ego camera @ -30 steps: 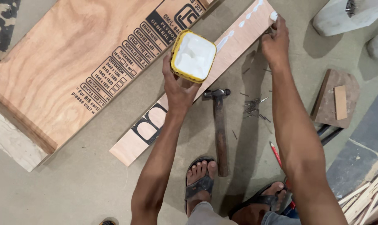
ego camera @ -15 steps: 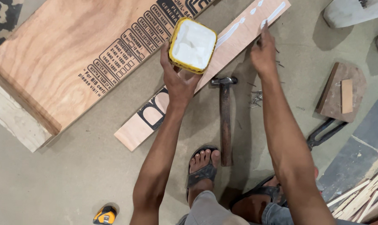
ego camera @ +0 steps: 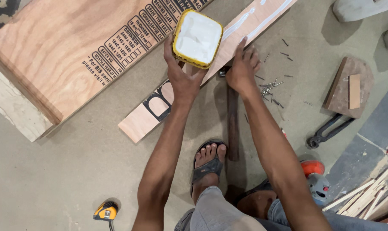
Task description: The person hammers nails into a thin wooden strip, applies white adhesive to the strip and a larger plywood board, then joins the pieces and hammers the nails to secure the assembly.
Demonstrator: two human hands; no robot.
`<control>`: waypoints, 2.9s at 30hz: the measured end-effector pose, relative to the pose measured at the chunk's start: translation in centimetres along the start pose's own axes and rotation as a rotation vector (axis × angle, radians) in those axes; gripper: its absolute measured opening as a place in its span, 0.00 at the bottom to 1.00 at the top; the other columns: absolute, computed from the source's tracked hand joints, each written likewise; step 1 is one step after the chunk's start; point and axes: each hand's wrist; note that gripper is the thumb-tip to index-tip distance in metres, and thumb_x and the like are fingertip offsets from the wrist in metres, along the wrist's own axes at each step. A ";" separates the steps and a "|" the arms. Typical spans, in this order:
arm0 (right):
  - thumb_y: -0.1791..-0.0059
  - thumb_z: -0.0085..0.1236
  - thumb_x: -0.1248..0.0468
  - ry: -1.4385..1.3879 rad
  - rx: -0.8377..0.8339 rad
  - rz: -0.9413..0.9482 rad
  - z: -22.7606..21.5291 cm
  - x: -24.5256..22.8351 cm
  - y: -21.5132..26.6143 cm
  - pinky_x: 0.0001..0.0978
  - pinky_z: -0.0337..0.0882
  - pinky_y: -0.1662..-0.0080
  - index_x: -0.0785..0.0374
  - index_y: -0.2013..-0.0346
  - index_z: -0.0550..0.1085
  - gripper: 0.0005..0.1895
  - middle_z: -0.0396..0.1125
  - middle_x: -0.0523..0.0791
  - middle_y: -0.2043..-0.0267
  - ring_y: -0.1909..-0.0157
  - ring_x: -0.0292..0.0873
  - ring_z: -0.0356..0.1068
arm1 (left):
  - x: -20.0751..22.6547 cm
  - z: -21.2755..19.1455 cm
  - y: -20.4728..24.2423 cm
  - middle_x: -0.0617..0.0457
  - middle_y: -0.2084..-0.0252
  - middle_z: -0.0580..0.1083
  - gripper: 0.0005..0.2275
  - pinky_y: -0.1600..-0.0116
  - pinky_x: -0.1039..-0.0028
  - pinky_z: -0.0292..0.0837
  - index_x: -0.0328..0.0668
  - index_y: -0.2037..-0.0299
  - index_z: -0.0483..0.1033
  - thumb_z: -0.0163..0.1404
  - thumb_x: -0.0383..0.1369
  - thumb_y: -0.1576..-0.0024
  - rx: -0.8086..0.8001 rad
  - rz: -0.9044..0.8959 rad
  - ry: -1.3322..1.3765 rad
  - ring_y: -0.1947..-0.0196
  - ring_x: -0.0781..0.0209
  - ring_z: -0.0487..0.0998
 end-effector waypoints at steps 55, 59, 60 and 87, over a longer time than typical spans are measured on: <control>0.51 0.57 0.67 -0.281 0.512 -0.098 -6.5 14.6 -17.1 0.53 0.43 0.26 0.61 0.32 0.67 0.31 0.41 0.58 0.21 0.21 0.65 0.36 | 0.0 3.9 -4.4 0.36 0.33 0.65 0.48 0.33 0.60 0.73 0.36 0.27 0.46 0.70 0.25 0.53 -0.057 -0.075 -0.128 0.34 0.45 0.71; 0.54 0.54 0.68 -0.282 0.463 -0.057 -6.8 14.3 -17.3 0.55 0.42 0.26 0.58 0.29 0.64 0.36 0.36 0.56 0.19 0.20 0.67 0.32 | -1.0 2.7 -4.1 0.37 0.34 0.67 0.49 0.32 0.60 0.72 0.37 0.26 0.44 0.71 0.27 0.53 -0.059 -0.111 -0.151 0.35 0.48 0.73; 0.53 0.54 0.68 -0.275 0.446 -0.050 -6.7 13.8 -16.7 0.56 0.41 0.26 0.57 0.28 0.64 0.36 0.34 0.56 0.19 0.20 0.67 0.31 | -1.1 2.3 -3.9 0.37 0.34 0.66 0.49 0.33 0.60 0.73 0.37 0.26 0.44 0.71 0.26 0.53 -0.056 -0.110 -0.146 0.35 0.47 0.73; 0.50 0.50 0.52 0.311 0.040 -0.200 -2.6 -4.4 1.0 0.73 0.19 0.31 0.84 0.28 0.46 0.48 0.20 0.69 0.23 0.23 0.70 0.12 | 0.1 -1.2 -1.2 0.39 0.28 0.60 0.49 0.28 0.61 0.73 0.41 0.24 0.43 0.69 0.22 0.50 0.032 -0.084 -0.014 0.29 0.47 0.68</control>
Point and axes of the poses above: each hand's wrist, its own y-axis away from the middle knuckle, its own z-axis out of the palm, x = y × z
